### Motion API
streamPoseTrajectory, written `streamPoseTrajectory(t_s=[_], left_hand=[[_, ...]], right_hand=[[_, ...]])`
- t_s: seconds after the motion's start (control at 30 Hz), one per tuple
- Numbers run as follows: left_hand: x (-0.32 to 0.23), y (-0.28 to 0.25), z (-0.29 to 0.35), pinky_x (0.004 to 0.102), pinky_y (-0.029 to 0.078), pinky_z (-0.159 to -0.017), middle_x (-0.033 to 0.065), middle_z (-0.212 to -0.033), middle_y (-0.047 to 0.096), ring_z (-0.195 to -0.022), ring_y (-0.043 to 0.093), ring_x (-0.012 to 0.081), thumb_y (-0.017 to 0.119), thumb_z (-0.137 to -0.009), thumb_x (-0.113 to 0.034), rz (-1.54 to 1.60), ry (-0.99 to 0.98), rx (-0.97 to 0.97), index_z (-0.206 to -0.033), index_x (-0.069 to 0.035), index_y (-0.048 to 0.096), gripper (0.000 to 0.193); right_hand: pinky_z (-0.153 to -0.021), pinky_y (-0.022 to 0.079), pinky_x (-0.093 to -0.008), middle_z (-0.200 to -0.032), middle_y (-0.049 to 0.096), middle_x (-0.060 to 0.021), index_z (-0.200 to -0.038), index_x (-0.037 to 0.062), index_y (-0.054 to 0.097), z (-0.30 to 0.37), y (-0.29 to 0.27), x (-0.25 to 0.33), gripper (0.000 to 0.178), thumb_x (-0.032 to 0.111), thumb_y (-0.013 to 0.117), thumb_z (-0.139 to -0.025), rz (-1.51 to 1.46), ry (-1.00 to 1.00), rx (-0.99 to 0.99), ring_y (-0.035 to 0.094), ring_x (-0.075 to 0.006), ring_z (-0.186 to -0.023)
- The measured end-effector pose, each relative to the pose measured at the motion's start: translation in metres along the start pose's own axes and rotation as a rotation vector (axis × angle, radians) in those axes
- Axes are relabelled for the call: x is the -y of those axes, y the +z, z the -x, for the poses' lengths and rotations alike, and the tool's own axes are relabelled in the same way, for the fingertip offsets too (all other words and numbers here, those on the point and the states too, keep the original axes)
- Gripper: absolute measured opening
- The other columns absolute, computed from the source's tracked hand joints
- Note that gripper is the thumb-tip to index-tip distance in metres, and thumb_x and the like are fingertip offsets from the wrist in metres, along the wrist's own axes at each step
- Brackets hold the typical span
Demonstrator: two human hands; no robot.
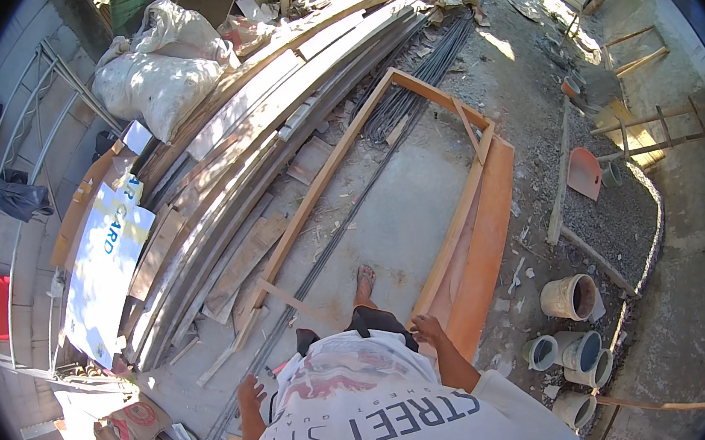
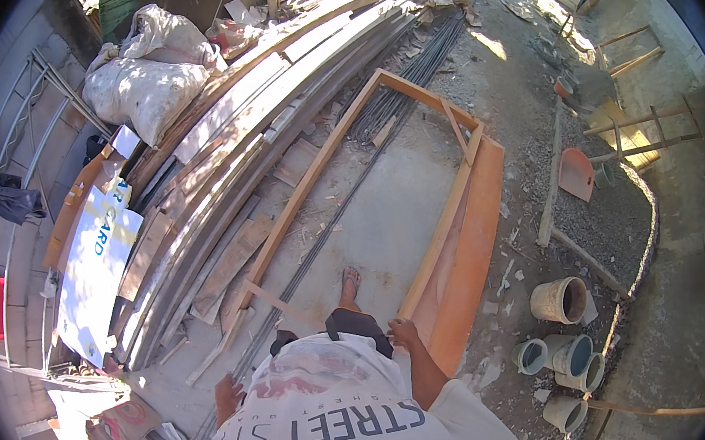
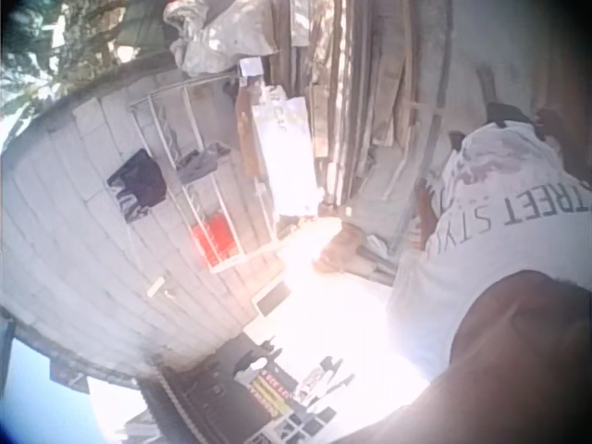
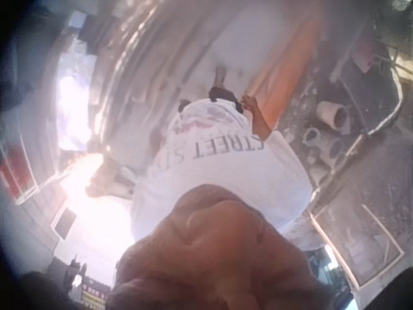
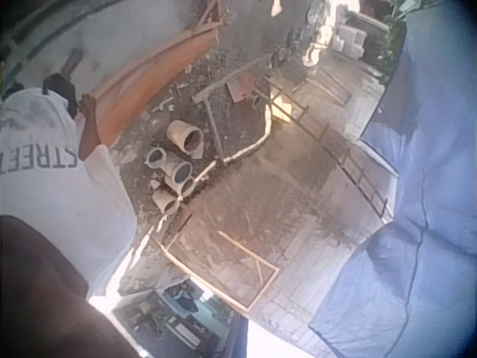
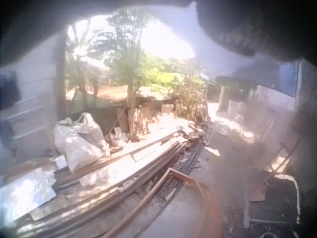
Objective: The person positions a wooden frame on a pile of rebar and uses a hand saw to cut a piece of wood. The person holds the wood steady with one hand while sawing with the other, repeating the motion until the cut is complete.
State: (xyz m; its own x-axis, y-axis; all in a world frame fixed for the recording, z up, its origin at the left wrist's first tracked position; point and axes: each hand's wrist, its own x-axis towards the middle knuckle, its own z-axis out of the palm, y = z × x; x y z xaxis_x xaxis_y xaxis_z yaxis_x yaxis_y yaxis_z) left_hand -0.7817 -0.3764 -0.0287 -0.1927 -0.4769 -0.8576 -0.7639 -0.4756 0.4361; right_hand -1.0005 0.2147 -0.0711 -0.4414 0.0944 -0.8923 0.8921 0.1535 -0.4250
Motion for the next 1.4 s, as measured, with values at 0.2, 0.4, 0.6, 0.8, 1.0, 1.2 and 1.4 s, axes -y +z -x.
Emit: streamPoseTrajectory(t_s=[0.2, 0.4, 0.6, 0.8, 1.0, 1.2, 1.4], left_hand=[[-0.135, 0.124, 0.043, 0.0449, 0.058, -0.088, 0.0108, -0.137, 0.068, -0.116, 0.069, 0.0283, 0.072, -0.097, -0.045, -0.221, 0.187, 0.043, -0.149, -0.002, 0.059, 0.069], [-0.173, 0.177, 0.038, 0.0412, 0.059, -0.083, 0.009, -0.13, 0.072, -0.105, 0.07, 0.025, 0.071, -0.097, -0.044, -0.333, 0.209, 0.036, -0.145, -0.004, 0.064, 0.063], [-0.164, 0.185, 0.022, 0.0451, 0.059, -0.079, 0.0072, -0.123, 0.071, -0.098, 0.07, 0.0274, 0.074, -0.095, -0.044, -0.5, -0.032, -0.05, -0.132, -0.006, 0.072, 0.053], [-0.196, 0.21, -0.01, 0.0492, 0.059, -0.078, 0.0084, -0.123, 0.069, -0.1, 0.07, 0.0275, 0.076, -0.093, -0.042, -0.55, -0.046, -0.019, -0.129, -0.007, 0.072, 0.05], [-0.279, 0.298, -0.055, 0.0476, 0.058, -0.079, 0.0098, -0.124, 0.069, -0.101, 0.069, 0.026, 0.075, -0.093, -0.042, -0.408, 0.084, 0.138, -0.13, -0.005, 0.072, 0.053], [-0.363, 0.345, -0.076, 0.0567, 0.051, -0.102, 0.0128, -0.154, 0.056, -0.132, 0.061, 0.0373, 0.071, -0.099, -0.045, -0.412, 0.094, 0.245, -0.153, -0.007, 0.055, 0.068], [-0.392, 0.348, -0.108, 0.0568, 0.052, -0.101, 0.0129, -0.152, 0.058, -0.13, 0.062, 0.0371, 0.073, -0.099, -0.047, -0.365, 0.063, 0.193, -0.153, -0.008, 0.055, 0.069]], right_hand=[[-0.065, 0.058, -0.0359, -0.112, 0.075, -0.0171, -0.151, 0.0017, 0.056, -0.012, -0.062, 0.147, 0.059, 0.035, 0.066, -0.104, -0.092, -0.227, -0.047, 0.075, -0.022, -0.079], [-0.07, 0.06, -0.0355, -0.112, 0.073, -0.0153, -0.152, 0.0033, 0.053, -0.029, -0.154, 0.147, 0.057, 0.037, 0.062, -0.106, -0.2, -0.125, -0.196, 0.074, -0.0226, -0.08], [-0.069, 0.059, -0.0409, -0.11, 0.071, -0.0156, -0.141, 0.0026, 0.059, -0.018, -0.151, 0.045, 0.046, 0.033, 0.06, -0.105, -0.291, 0.134, -0.244, 0.072, -0.0269, -0.083], [-0.078, 0.06, -0.0478, -0.115, 0.071, -0.0159, -0.144, 0.0052, 0.059, -0.032, -0.094, -0.081, 0.05, 0.034, 0.063, -0.103, -0.371, 0.217, -0.186, 0.074, -0.0304, -0.091], [-0.079, 0.06, -0.0486, -0.117, 0.072, -0.0169, -0.146, 0.0057, 0.058, -0.09, -0.111, -0.049, 0.051, 0.034, 0.063, -0.104, -0.338, 0.18, -0.194, 0.074, -0.0297, -0.092], [-0.075, 0.062, -0.0392, -0.117, 0.073, -0.0163, -0.151, 0.0014, 0.052, -0.059, -0.123, 0.19, 0.059, 0.037, 0.062, -0.105, -0.289, 0.123, -0.269, 0.075, -0.0252, -0.088], [-0.074, 0.061, -0.0363, -0.12, 0.073, -0.0158, -0.154, 0.0033, 0.05, -0.076, -0.122, 0.33, 0.061, 0.04, 0.063, -0.107, -0.237, -0.048, -0.297, 0.075, -0.0224, -0.09]])
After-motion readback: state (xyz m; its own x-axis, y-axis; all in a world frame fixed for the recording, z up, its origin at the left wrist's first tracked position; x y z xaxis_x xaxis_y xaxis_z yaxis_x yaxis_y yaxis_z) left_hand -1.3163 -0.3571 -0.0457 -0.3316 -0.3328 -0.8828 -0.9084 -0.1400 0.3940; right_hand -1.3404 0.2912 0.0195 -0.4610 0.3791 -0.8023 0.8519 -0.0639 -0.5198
